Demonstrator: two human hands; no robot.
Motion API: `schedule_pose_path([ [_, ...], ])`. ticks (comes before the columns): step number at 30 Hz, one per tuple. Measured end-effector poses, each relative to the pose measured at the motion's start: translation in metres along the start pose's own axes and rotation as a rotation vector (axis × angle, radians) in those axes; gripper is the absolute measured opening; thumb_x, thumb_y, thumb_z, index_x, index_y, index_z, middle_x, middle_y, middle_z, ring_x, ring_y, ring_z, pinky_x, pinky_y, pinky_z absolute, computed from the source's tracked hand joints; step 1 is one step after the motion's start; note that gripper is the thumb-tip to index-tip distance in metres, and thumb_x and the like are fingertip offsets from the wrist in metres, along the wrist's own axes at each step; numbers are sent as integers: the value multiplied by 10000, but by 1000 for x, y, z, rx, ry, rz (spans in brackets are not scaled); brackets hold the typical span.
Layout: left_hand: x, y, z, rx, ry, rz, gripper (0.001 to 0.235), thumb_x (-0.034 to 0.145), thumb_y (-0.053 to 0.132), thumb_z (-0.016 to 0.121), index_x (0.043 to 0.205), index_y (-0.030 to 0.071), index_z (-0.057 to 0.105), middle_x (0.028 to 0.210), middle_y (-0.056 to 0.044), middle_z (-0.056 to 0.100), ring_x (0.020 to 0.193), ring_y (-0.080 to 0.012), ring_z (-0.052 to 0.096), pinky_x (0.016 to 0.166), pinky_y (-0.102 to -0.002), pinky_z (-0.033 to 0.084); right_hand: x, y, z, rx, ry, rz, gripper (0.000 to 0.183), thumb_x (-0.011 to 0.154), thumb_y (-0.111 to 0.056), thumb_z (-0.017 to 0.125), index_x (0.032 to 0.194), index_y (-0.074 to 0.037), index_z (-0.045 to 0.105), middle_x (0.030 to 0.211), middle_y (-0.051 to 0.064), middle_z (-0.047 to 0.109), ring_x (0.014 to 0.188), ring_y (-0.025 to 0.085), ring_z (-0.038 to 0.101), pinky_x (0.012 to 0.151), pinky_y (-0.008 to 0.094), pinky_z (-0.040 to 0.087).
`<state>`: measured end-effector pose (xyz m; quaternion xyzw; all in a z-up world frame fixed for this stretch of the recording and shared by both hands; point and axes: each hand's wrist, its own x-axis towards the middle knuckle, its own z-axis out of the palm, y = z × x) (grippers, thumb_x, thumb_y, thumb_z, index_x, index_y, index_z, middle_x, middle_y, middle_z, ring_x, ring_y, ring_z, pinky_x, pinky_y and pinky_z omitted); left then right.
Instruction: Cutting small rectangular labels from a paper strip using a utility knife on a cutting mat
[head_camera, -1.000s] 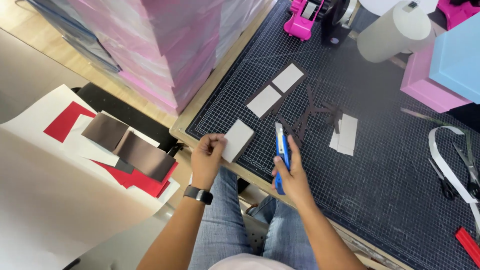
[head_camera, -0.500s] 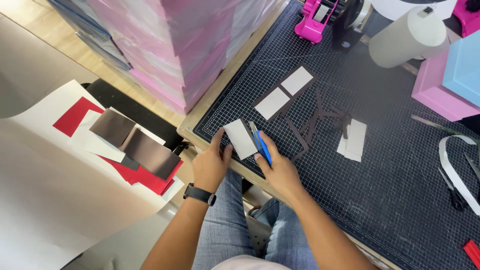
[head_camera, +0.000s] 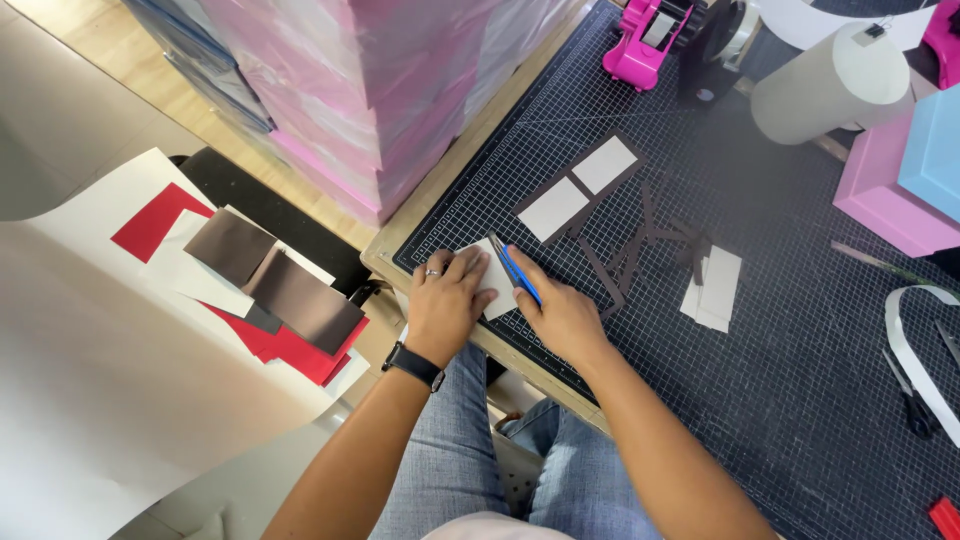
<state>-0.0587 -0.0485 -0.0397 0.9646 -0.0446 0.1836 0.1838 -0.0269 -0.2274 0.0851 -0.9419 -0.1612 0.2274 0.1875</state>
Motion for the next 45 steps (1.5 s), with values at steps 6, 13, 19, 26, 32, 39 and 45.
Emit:
schedule_pose_path([
  [6,1,-2,-1,-21,-11,13,545,937,514,625,1371,187,658,1383,14,604,1239,-290,459,1009,-454,359,-6,1,-4,1,-18,-26,607,1041,-355,438,1618,-419,261,1253,255,687,1075,473,701,886,543,548],
  [13,1,-9,1,-19,-3,55,604,894,580,625,1366,206,662,1383,9,603,1243,-294,470,1036,-473,349,-2,-1,-4,-36,-31,-76,575,1051,-296,411,1608,-331,271,1159,269,713,979,452,736,800,532,574],
  [19,3,-3,-9,6,-76,-4,629,883,602,623,1383,222,651,1422,28,579,1264,-297,457,1049,-474,330,-16,9,1,-99,-66,-98,576,1048,-272,403,1604,-288,256,1023,264,730,841,435,754,689,504,566],
  [26,17,8,-31,3,-193,-143,835,805,600,737,1502,192,526,1515,-6,521,1356,-277,398,1109,-461,287,-38,20,-5,-114,-10,-141,593,1055,-255,430,1614,-268,235,982,269,732,779,423,762,626,474,564],
  [32,43,13,-42,-133,-344,-272,1043,661,403,955,1542,157,455,1347,-93,593,1282,-328,440,1105,-492,272,-65,39,4,13,108,74,615,1053,-286,428,1637,-298,236,1103,295,723,730,381,772,576,439,529],
  [39,42,5,-55,-550,-223,-311,801,736,111,890,1452,163,533,1213,-122,502,1090,-382,643,986,-477,514,-71,52,-7,128,40,236,627,1047,-384,417,1636,-420,206,738,158,715,541,264,696,497,361,464],
  [45,72,39,-205,-1114,-161,-142,400,951,167,716,1340,154,625,1029,18,659,867,-93,632,771,-243,552,-77,57,-18,630,83,493,665,1047,-263,479,1652,-423,254,827,139,608,520,274,616,567,396,558],
])
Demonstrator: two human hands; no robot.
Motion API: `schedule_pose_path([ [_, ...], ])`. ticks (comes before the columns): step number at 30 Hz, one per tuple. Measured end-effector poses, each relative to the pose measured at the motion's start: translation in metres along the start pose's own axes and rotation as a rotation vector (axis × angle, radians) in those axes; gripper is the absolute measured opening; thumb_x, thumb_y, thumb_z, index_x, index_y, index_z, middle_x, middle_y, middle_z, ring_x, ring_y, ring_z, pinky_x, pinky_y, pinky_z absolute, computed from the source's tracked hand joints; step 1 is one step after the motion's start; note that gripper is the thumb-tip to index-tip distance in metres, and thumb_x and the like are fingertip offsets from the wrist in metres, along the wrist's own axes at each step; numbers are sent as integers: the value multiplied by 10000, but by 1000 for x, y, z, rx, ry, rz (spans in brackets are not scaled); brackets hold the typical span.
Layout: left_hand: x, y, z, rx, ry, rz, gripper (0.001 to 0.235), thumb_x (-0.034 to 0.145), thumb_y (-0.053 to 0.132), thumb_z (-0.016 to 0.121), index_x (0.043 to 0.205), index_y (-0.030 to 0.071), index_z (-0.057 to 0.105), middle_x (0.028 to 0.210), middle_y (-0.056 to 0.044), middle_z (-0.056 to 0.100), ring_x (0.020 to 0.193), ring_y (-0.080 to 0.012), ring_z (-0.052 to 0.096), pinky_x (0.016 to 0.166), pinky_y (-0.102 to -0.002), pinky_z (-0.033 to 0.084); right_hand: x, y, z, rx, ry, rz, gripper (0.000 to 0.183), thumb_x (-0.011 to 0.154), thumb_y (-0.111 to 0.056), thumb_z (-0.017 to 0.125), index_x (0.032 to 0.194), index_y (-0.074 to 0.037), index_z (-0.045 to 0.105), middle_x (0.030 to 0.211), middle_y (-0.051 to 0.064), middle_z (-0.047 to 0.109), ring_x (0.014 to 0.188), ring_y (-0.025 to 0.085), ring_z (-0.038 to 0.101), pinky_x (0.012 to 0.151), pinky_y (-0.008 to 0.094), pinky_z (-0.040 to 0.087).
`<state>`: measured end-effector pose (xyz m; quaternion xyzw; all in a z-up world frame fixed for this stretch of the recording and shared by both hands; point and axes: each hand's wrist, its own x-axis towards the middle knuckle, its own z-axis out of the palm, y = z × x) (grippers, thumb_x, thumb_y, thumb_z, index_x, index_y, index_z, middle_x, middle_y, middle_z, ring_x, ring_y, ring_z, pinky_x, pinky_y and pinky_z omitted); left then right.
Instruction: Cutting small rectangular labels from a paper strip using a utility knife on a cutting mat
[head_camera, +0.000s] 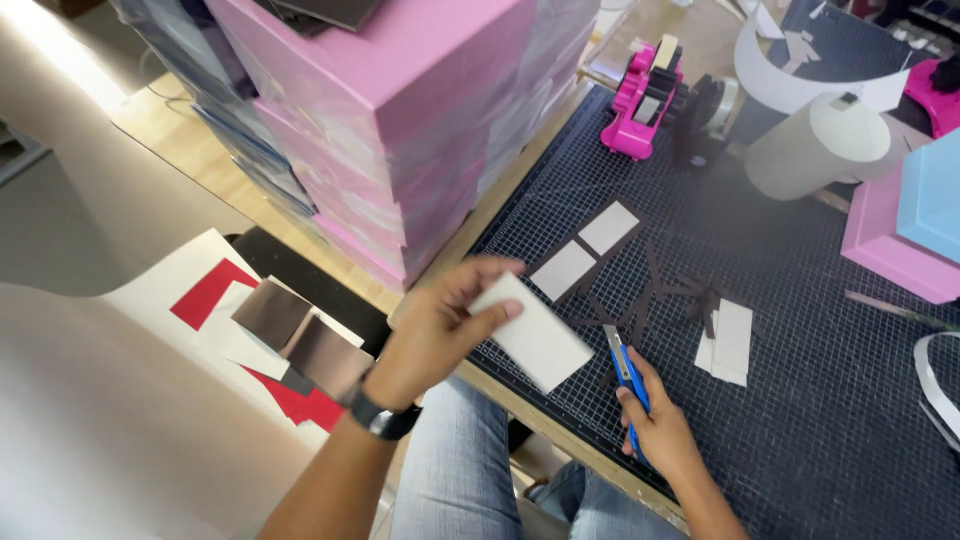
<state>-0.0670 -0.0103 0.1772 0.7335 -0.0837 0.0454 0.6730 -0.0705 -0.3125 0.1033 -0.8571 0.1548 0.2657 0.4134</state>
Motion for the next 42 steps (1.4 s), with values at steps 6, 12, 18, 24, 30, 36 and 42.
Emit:
schedule_pose_path([
  [6,46,134,-86,553,615,887,160,1119,16,710,1163,-2,557,1092,-150,632,951,-286,648,854,-390,535,0,-1,-1,90,19,4,657,1049,-252,486,1646,-422,270,827,159,605,518,294,613,572,418,565],
  [12,95,123,-168,1079,441,825,166,1146,15,932,1163,-26,772,1112,-135,740,989,-296,646,757,-396,441,2,10,-3,175,19,-10,659,1046,-227,486,1649,-390,275,795,156,613,502,281,597,533,404,540],
  [18,78,105,-27,909,347,1073,139,1118,97,712,1142,-27,655,1049,-172,700,927,-368,598,938,-493,386,10,13,-6,217,12,-37,644,1032,-223,493,1628,-390,317,780,156,612,469,278,608,508,388,561],
  [24,125,-151,102,995,-2,123,733,848,433,789,1439,111,499,1280,-177,629,1159,-393,587,859,-539,537,6,10,-4,140,25,-72,650,1026,-248,506,1616,-434,306,799,125,645,464,238,627,512,347,573],
  [30,140,-211,138,1108,41,-324,1121,619,479,979,1503,114,395,1321,-210,585,1252,-411,524,971,-553,487,15,-14,0,-114,-71,-139,650,1036,-322,484,1628,-457,252,851,50,688,519,160,651,593,307,572],
  [36,142,-184,123,910,-34,-498,801,673,377,904,1295,32,534,1322,-245,562,1308,-484,463,1074,-592,388,43,-4,-4,60,43,-198,571,1003,-177,574,1550,-298,461,747,142,717,468,231,711,395,263,576],
  [42,144,-182,125,867,-2,-529,811,686,274,897,1341,17,493,1325,-249,500,1318,-498,433,1065,-594,392,32,-2,-18,68,198,-195,590,1030,-140,533,1597,-209,385,780,171,690,485,228,702,409,263,563],
])
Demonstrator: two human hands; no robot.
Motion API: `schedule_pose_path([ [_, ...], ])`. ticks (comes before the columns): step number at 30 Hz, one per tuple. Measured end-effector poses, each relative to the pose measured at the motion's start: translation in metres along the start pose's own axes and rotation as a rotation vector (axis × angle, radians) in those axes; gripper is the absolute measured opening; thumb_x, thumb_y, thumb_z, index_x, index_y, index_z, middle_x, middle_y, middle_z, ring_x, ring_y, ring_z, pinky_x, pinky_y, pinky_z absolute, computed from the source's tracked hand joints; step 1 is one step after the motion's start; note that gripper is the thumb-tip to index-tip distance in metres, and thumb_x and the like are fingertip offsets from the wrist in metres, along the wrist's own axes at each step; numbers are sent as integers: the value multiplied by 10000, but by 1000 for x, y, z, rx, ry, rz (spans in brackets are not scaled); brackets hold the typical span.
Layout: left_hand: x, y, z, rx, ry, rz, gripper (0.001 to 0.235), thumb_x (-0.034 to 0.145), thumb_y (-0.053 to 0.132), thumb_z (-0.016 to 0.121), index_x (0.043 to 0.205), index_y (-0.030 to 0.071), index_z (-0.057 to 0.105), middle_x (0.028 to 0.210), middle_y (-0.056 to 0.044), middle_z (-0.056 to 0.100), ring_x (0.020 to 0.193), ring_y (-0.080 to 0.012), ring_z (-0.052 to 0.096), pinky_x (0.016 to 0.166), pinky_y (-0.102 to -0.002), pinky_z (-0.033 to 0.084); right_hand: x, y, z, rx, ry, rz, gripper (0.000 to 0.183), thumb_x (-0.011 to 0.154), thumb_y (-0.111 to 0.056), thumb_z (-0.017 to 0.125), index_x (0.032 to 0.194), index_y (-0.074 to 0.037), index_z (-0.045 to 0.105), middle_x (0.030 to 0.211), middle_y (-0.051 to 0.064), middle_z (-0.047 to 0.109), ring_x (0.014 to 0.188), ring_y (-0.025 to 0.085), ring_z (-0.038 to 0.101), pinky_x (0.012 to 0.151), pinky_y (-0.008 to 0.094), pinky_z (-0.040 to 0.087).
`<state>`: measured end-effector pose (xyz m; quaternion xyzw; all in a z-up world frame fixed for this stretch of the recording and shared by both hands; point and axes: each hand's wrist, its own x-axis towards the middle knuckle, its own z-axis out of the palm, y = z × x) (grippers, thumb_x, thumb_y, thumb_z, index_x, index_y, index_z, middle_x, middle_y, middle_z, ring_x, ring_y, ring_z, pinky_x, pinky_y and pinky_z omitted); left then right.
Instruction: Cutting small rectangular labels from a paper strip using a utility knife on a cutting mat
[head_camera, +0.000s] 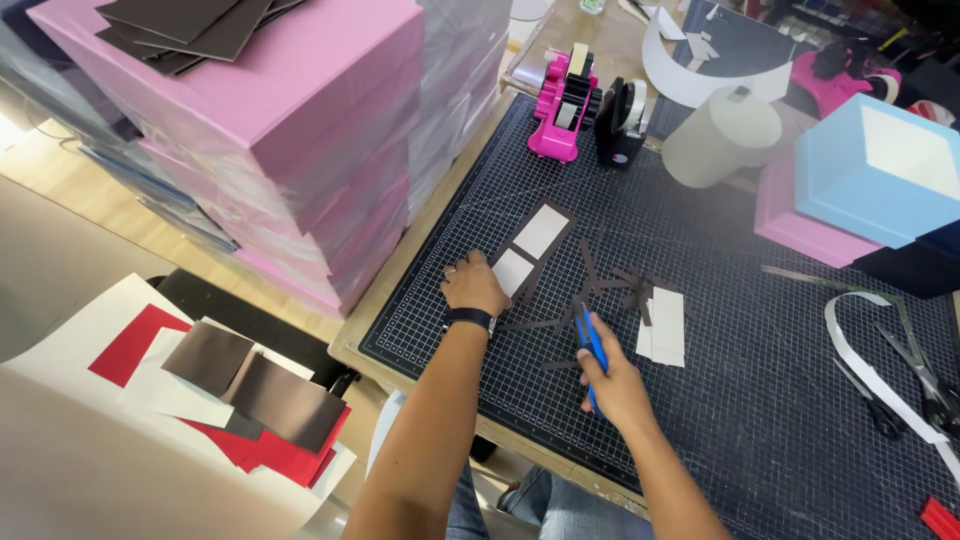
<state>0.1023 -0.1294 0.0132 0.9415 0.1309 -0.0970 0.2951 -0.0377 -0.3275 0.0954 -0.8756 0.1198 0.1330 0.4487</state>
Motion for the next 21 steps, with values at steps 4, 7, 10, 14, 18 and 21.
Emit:
schedule_pose_path([
  [4,-7,2,-16,50,-55,1,784,716,259,882,1378,72,505,1345,-216,563,1357,-473,431,1081,-570,372,1,-12,9,-32,-157,-85,615,1031,-135,533,1605,-273,361,762,136,659,473,183,665,411,219,539],
  [7,-12,-18,-24,62,-18,54,711,700,275,909,1328,140,605,1333,-173,624,1346,-454,480,1073,-561,384,4,-10,12,-64,-339,-147,611,989,-130,599,1556,-317,468,722,132,685,433,201,669,398,246,559],
  [10,-22,-49,-51,79,-26,68,662,714,294,897,1319,205,643,1353,-133,638,1344,-430,515,1090,-563,375,6,-5,-6,-117,-337,-46,598,1019,-146,558,1570,-343,436,726,112,677,447,157,652,389,210,533],
  [14,-35,-96,-70,72,-50,71,614,730,371,864,1296,271,646,1295,-58,655,1277,-399,575,1075,-524,413,8,11,-23,-70,-102,25,582,1036,-159,544,1591,-268,405,777,180,693,479,215,675,419,268,558],
  [18,-58,-114,-76,115,-16,106,564,751,415,855,1267,293,662,1251,-19,654,1244,-362,598,1089,-488,407,-5,-12,-8,-27,-78,-19,601,1045,-141,520,1616,-219,347,807,191,674,507,218,681,447,276,575],
  [21,-76,-125,-78,117,-21,119,571,746,419,868,1258,266,668,1235,-25,650,1267,-355,573,1107,-489,376,-7,-12,8,-39,-234,-71,602,1031,-150,541,1600,-254,374,789,160,685,498,200,695,436,258,586],
])
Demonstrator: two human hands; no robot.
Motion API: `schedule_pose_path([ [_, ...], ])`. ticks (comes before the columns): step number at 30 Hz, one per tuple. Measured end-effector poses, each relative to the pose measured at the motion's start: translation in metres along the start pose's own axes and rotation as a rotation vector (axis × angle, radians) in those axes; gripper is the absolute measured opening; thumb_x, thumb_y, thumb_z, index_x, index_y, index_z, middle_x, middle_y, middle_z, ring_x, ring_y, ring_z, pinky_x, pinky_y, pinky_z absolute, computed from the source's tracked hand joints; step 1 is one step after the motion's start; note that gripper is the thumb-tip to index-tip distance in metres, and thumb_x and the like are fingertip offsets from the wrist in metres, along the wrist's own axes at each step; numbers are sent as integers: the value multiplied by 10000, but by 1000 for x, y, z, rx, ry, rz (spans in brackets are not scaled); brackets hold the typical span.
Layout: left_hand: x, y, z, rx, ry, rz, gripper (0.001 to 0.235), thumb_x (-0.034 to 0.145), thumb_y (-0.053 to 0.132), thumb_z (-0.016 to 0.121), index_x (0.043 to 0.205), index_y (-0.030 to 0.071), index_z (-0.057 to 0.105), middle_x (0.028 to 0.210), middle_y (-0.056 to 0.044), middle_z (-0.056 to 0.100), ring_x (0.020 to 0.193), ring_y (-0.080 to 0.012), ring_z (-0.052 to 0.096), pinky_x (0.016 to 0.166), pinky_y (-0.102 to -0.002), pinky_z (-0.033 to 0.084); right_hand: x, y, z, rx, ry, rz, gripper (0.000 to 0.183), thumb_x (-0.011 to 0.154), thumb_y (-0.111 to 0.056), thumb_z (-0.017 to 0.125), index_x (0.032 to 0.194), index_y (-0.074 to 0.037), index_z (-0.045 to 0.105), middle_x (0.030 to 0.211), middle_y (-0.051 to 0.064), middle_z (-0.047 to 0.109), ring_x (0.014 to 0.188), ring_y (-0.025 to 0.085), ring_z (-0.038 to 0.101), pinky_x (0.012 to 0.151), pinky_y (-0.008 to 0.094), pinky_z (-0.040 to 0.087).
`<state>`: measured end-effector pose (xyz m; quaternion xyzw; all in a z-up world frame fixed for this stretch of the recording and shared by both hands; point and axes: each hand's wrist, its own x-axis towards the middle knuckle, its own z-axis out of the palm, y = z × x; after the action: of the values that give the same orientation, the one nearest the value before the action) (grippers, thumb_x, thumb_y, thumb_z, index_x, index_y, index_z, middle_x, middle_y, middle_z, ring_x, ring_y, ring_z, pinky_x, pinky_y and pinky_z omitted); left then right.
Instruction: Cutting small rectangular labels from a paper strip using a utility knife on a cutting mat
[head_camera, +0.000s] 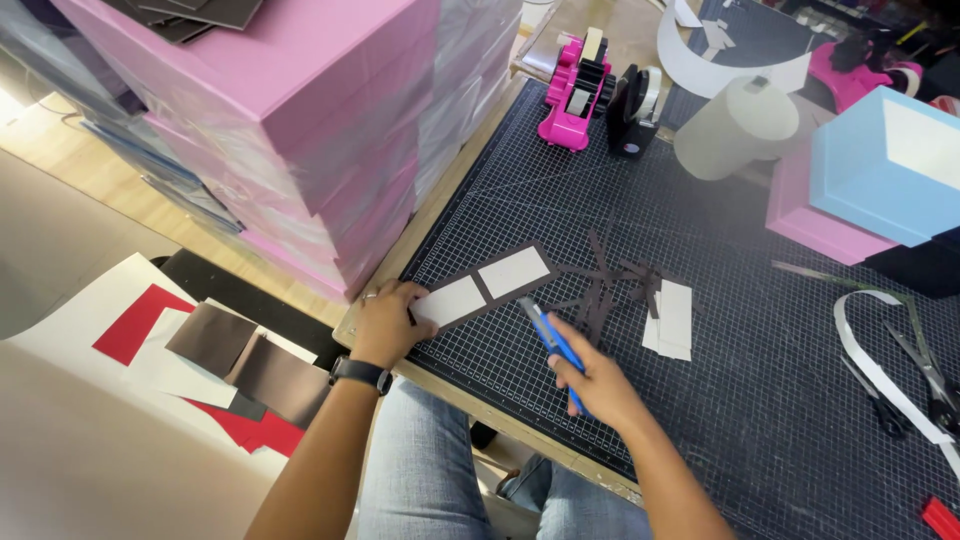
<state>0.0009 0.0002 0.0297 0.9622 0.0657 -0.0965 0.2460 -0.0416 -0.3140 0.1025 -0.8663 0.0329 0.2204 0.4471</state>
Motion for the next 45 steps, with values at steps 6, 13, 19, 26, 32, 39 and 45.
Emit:
schedule_pose_path([
  [6,-30,-18,1,-44,31,11,513,710,410,875,1172,280,695,1122,19,674,1182,-317,593,1048,-473,379,-8,15,-9,-23,84,115,584,1016,-163,560,1579,-258,436,824,230,725,512,277,722,439,318,592],
  [13,-12,17,36,40,243,244,417,863,289,787,1263,207,701,1229,-78,637,1167,-309,598,945,-416,469,-20,-34,34,-264,17,0,607,1031,-276,552,1607,-326,364,1000,284,749,671,289,779,585,352,626],
  [19,-17,35,43,104,155,192,570,905,404,734,1424,217,595,1233,-60,564,1220,-299,539,1001,-408,464,18,-18,60,-421,-22,-246,602,1042,-280,524,1618,-333,354,1208,265,713,735,323,776,536,390,544],
  [26,0,41,25,143,31,195,729,865,443,779,1515,253,512,1255,-104,579,1232,-354,589,981,-472,517,23,-15,63,-492,-13,-263,593,1045,-283,506,1614,-351,354,1267,248,700,793,346,774,542,382,507],
  [32,0,51,-3,100,-111,249,602,842,350,818,1404,228,640,1270,-153,604,1196,-387,635,938,-506,570,19,-22,68,-566,-7,-210,582,1052,-331,458,1615,-393,325,1187,202,736,815,346,776,614,403,567],
  [39,15,53,6,159,-173,263,625,847,385,810,1434,290,620,1295,-137,603,1184,-382,649,939,-516,575,12,-38,74,-854,-37,-130,611,1070,-318,355,1648,-386,168,1085,183,720,824,377,757,694,456,577],
  [45,25,48,17,174,-189,242,657,841,395,810,1458,320,596,1302,-127,606,1178,-385,652,945,-523,569,7,-29,65,-949,-86,-139,622,1060,-279,354,1653,-346,178,987,167,731,700,310,753,588,419,572],
])
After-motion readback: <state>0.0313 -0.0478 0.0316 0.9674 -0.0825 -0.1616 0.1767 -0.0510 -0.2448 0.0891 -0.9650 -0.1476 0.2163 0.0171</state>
